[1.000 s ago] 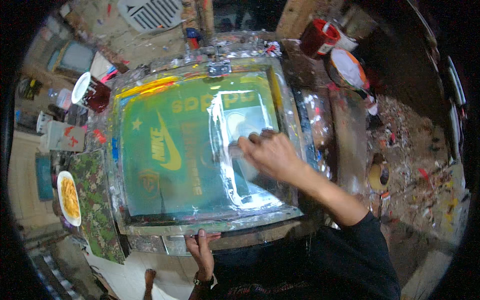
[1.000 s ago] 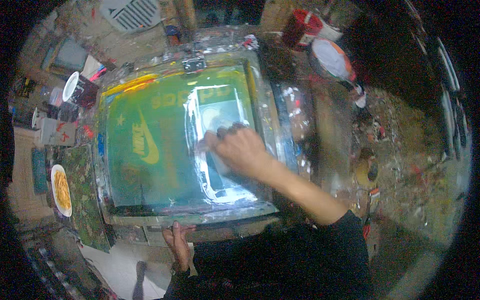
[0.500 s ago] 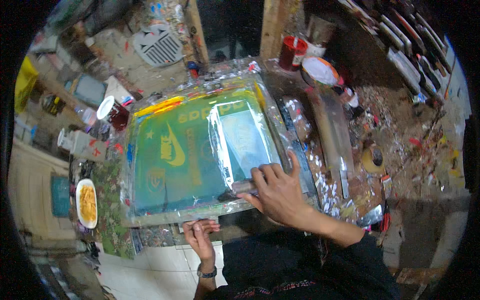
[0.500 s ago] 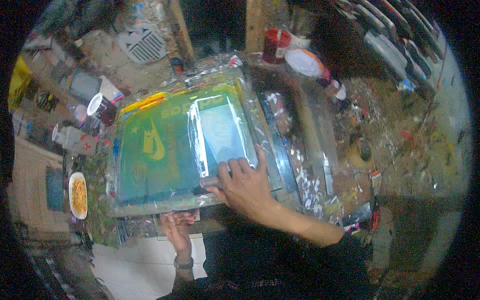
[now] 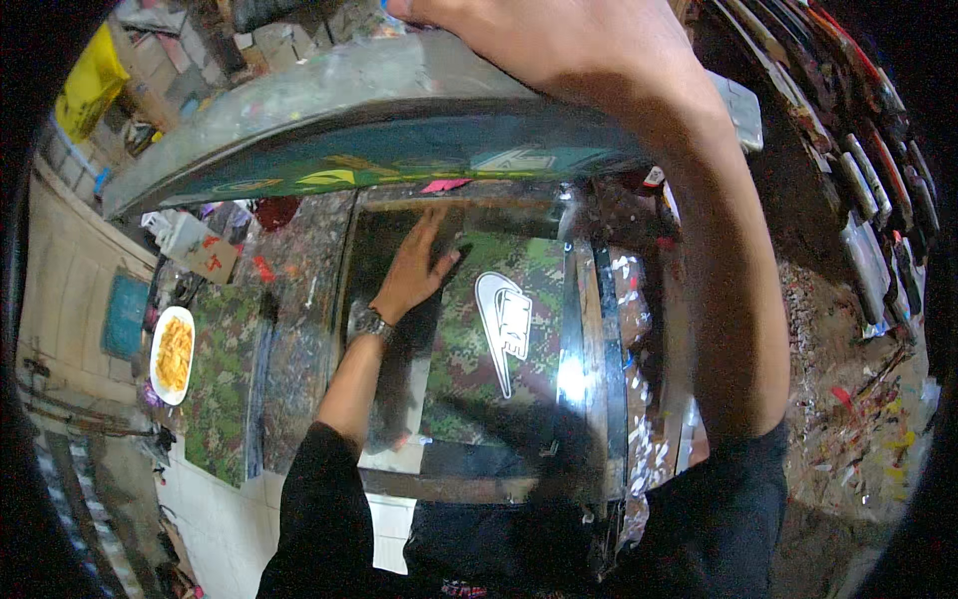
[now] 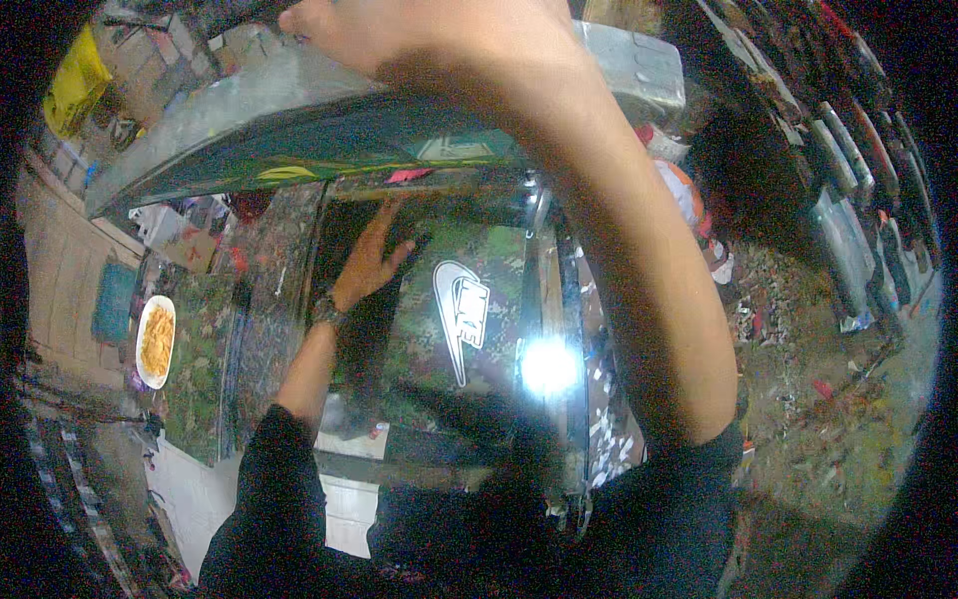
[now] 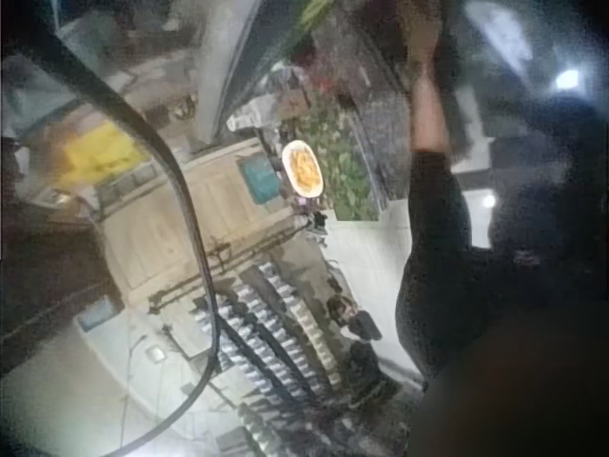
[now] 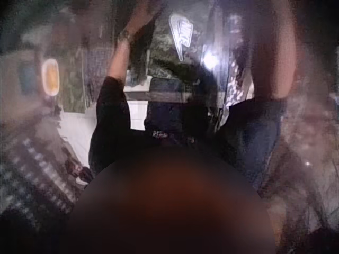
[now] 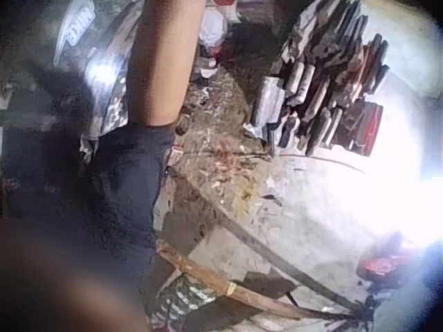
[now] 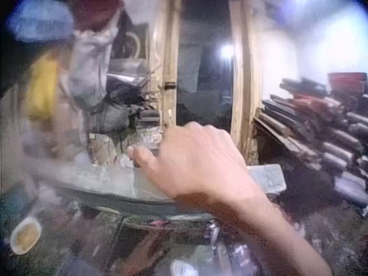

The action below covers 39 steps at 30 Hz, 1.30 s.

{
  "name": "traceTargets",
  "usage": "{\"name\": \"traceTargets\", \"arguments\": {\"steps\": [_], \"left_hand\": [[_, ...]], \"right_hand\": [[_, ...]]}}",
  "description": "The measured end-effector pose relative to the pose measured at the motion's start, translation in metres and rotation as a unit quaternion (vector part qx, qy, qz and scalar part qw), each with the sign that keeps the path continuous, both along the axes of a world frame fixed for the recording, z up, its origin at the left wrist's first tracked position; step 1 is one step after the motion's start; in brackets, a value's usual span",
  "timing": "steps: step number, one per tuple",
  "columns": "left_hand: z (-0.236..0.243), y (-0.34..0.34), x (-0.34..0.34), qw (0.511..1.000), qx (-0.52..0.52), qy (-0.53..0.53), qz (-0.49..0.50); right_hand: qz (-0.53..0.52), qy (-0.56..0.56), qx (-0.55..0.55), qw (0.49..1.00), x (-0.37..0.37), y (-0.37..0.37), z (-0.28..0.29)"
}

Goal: The person performs screen printing by repeatedly placing a shoe-shaped stencil on a screen, pulling a squeegee across the mesh to transfer ink, and lifting the screen to reveal the printed pattern. The process is repeated multiple times on different sections of the screen.

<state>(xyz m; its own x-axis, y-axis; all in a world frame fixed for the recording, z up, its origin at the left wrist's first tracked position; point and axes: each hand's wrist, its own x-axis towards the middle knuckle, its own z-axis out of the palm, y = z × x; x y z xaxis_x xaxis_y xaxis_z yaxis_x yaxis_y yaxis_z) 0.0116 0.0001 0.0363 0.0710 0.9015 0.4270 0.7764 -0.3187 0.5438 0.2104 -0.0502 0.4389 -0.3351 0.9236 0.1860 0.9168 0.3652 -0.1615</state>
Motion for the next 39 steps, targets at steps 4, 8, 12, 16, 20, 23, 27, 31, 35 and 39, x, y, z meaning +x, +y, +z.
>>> {"name": "traceTargets", "arguments": {"steps": [4,8,12,16,20,23,27,31,35,39], "left_hand": [[-0.054,0.022,0.007,0.957,0.013,0.288,0.039],[-0.04,-0.021,0.01,0.982,-0.061,0.175,0.02],[-0.003,-0.123,-0.035,0.956,-0.067,-0.149,0.245],[0.026,-0.246,-0.12,0.768,0.185,-0.281,0.545],[0.033,-0.345,-0.181,0.623,0.333,-0.463,0.536],[0.015,-0.362,-0.208,0.608,0.413,-0.478,0.481],[-0.006,-0.36,-0.22,0.588,0.417,-0.539,0.435],[-0.005,-0.352,-0.202,0.599,0.277,-0.609,0.44],[0.009,-0.335,-0.184,0.86,-0.008,-0.045,0.508],[0.022,-0.327,-0.199,0.881,-0.004,0.135,0.453]], "right_hand": [[0.135,0.043,0.108,0.984,0.021,0.053,-0.01],[0.201,0.049,0.159,0.965,0.023,0.097,-0.01],[0.198,0.101,0.167,0.961,0.005,0.131,-0.012],[0.072,0.15,0.1,0.981,-0.009,0.191,-0.004],[0.067,0.151,0.074,0.983,-0.002,0.233,0.004],[0.109,0.175,0.045,0.978,0.004,0.26,0.004],[0.08,0.222,0.077,0.969,0.018,0.303,-0.001],[0.105,0.227,0.098,0.963,0.03,0.324,-0.001],[0.121,0.095,0.152,0.976,0.032,0.3,0.0],[0.156,-0.054,0.235,0.958,0.031,0.267,0.0]]}}
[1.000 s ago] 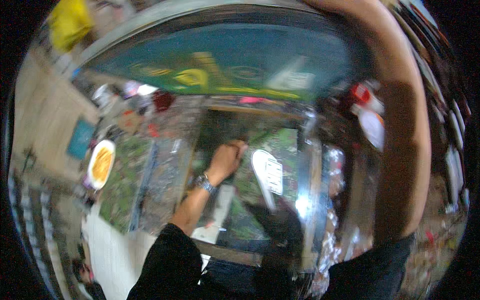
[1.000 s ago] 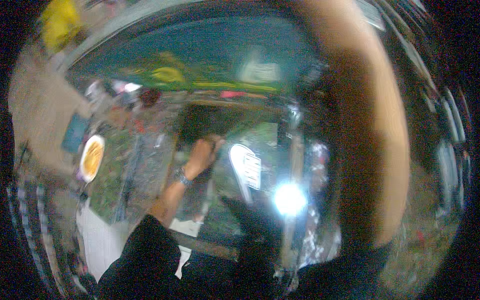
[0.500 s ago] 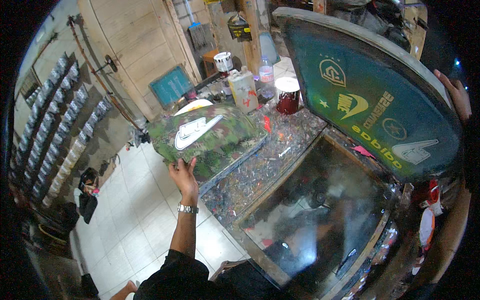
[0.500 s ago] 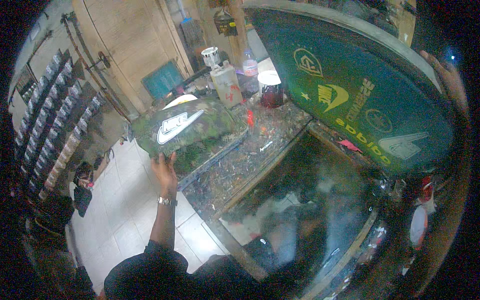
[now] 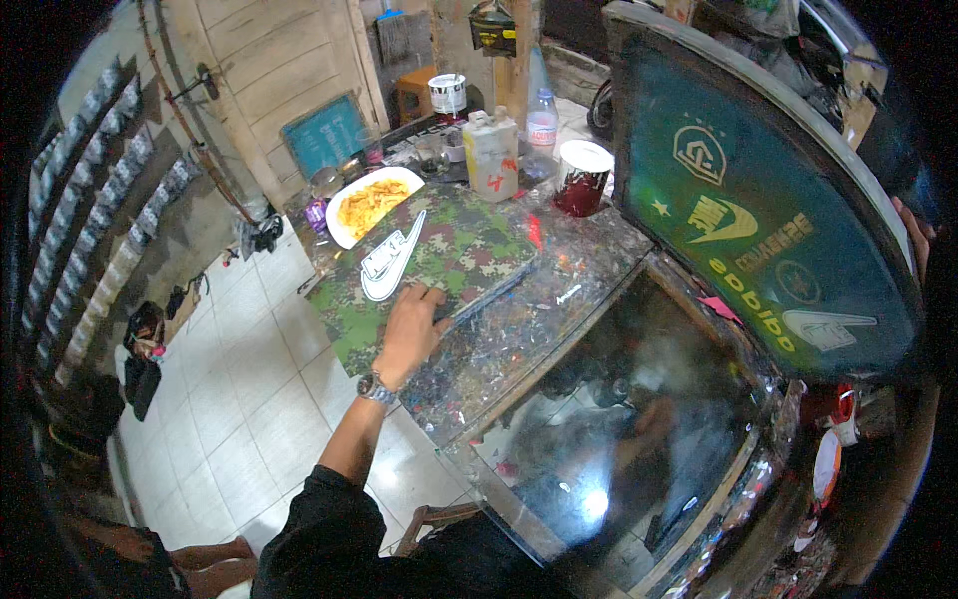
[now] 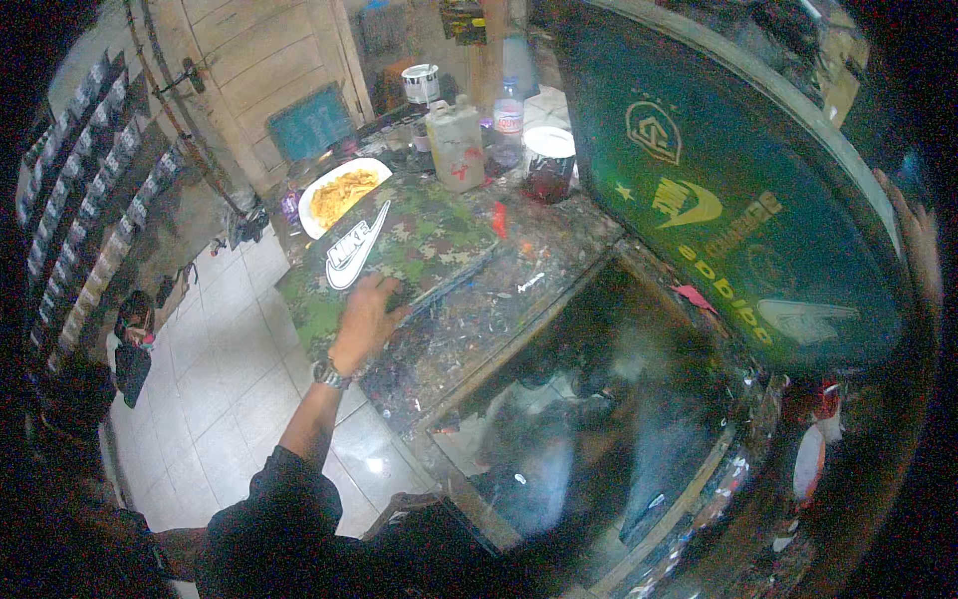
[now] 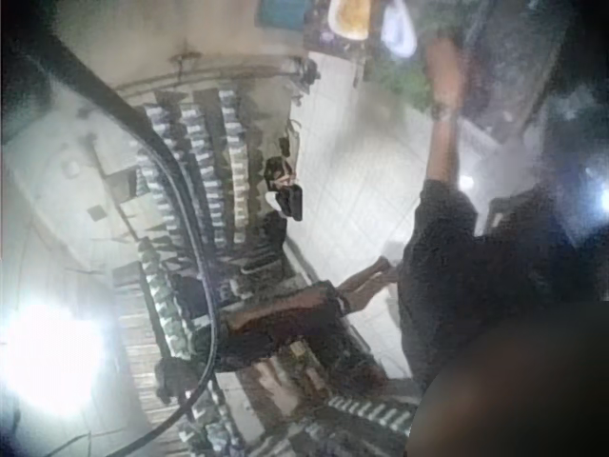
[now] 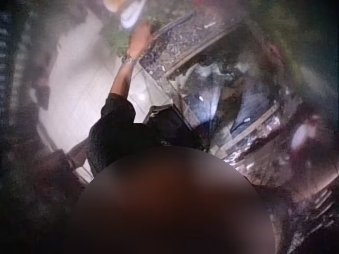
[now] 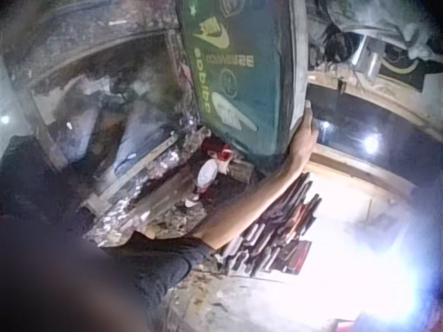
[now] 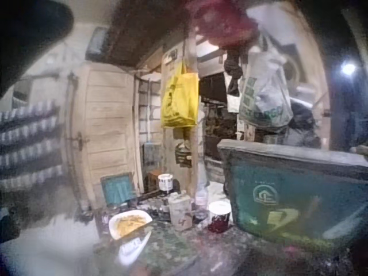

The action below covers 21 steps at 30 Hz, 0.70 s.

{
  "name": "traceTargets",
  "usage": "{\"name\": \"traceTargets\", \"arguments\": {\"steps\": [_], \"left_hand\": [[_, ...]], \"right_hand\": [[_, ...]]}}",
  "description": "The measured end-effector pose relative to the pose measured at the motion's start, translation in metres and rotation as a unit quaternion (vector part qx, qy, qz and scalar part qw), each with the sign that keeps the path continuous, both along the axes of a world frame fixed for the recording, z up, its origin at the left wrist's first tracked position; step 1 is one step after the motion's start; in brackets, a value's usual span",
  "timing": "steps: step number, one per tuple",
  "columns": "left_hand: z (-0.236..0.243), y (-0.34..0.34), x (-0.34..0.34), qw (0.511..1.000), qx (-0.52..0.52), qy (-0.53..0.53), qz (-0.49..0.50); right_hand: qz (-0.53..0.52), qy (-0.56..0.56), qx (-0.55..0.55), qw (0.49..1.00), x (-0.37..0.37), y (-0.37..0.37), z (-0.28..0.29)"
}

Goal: The person performs screen printing by repeatedly placing a shoe-shaped stencil on a screen, pulling a squeegee across the mesh to transfer ink, and lifting the screen to reveal the printed pattern. The process is repeated multiple times on different sections of the screen.

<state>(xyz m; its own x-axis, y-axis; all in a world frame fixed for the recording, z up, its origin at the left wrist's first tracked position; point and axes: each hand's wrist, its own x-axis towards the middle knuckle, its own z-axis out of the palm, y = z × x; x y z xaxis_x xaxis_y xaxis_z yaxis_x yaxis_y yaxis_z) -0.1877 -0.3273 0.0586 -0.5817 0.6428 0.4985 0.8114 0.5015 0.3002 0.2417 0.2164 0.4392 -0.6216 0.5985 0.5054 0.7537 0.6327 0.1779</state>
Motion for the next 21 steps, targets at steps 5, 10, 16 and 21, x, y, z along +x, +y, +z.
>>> {"name": "traceTargets", "arguments": {"steps": [5,10,16,21], "left_hand": [[0.008,-0.009,-0.023,0.994,-0.051,-0.044,-0.082],[0.015,-0.01,-0.017,0.989,-0.107,-0.016,-0.099],[0.002,0.0,-0.016,0.968,-0.232,0.038,-0.086],[-0.004,0.015,-0.024,0.951,-0.288,0.08,-0.074]], "right_hand": [[0.0,-0.053,0.024,0.998,-0.002,-0.007,0.001],[-0.088,-0.013,0.004,0.996,-0.022,-0.022,-0.001],[-0.088,0.053,-0.116,0.988,-0.033,-0.041,0.005],[0.085,-0.086,0.078,0.99,-0.026,-0.028,0.001]]}}
